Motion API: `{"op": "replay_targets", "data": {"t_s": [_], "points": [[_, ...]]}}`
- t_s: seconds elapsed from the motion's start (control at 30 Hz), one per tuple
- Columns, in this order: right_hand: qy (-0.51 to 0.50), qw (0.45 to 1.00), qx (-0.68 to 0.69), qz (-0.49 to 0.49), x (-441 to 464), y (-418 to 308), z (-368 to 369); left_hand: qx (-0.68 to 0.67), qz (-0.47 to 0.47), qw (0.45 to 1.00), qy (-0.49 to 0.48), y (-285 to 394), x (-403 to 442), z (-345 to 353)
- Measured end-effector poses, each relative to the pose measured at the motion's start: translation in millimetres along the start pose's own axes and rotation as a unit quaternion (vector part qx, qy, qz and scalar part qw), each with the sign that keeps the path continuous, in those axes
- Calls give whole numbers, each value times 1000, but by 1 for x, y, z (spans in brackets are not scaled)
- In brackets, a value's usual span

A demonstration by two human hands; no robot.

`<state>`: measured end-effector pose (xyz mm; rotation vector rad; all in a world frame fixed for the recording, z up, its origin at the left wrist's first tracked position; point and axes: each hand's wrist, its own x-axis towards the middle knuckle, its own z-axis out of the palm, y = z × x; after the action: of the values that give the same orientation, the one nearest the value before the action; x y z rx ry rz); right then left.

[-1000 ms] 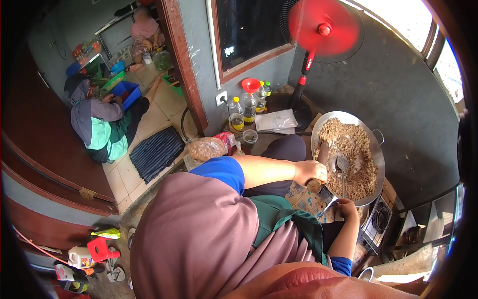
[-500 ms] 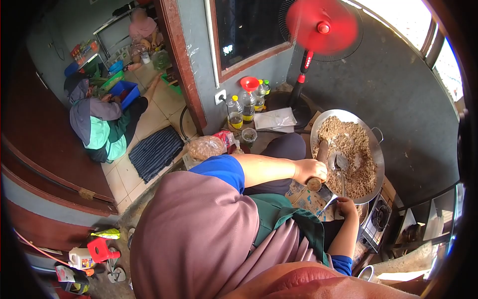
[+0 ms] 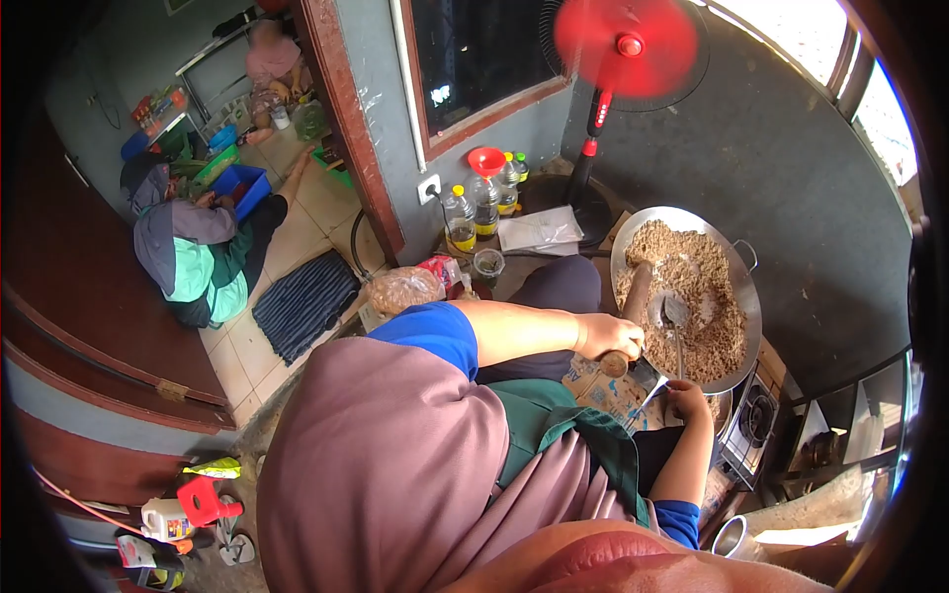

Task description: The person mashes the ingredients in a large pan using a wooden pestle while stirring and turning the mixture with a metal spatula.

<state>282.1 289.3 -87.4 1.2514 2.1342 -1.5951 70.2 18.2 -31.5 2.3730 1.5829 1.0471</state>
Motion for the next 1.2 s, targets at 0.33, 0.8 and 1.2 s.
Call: {"op": "replay_targets", "data": {"t_s": [0.33,0.8,1.2], "points": [[-17,999,-24,-18,4,3,-4,29,34,997,-67,7,4,16],[13,992,-124,-8,-17,-4,3,27,52,994,-94,-11,37,55],[41,990,-131,15,-39,8,-7,-5,-44,981,-190,-5,54,80]]}}
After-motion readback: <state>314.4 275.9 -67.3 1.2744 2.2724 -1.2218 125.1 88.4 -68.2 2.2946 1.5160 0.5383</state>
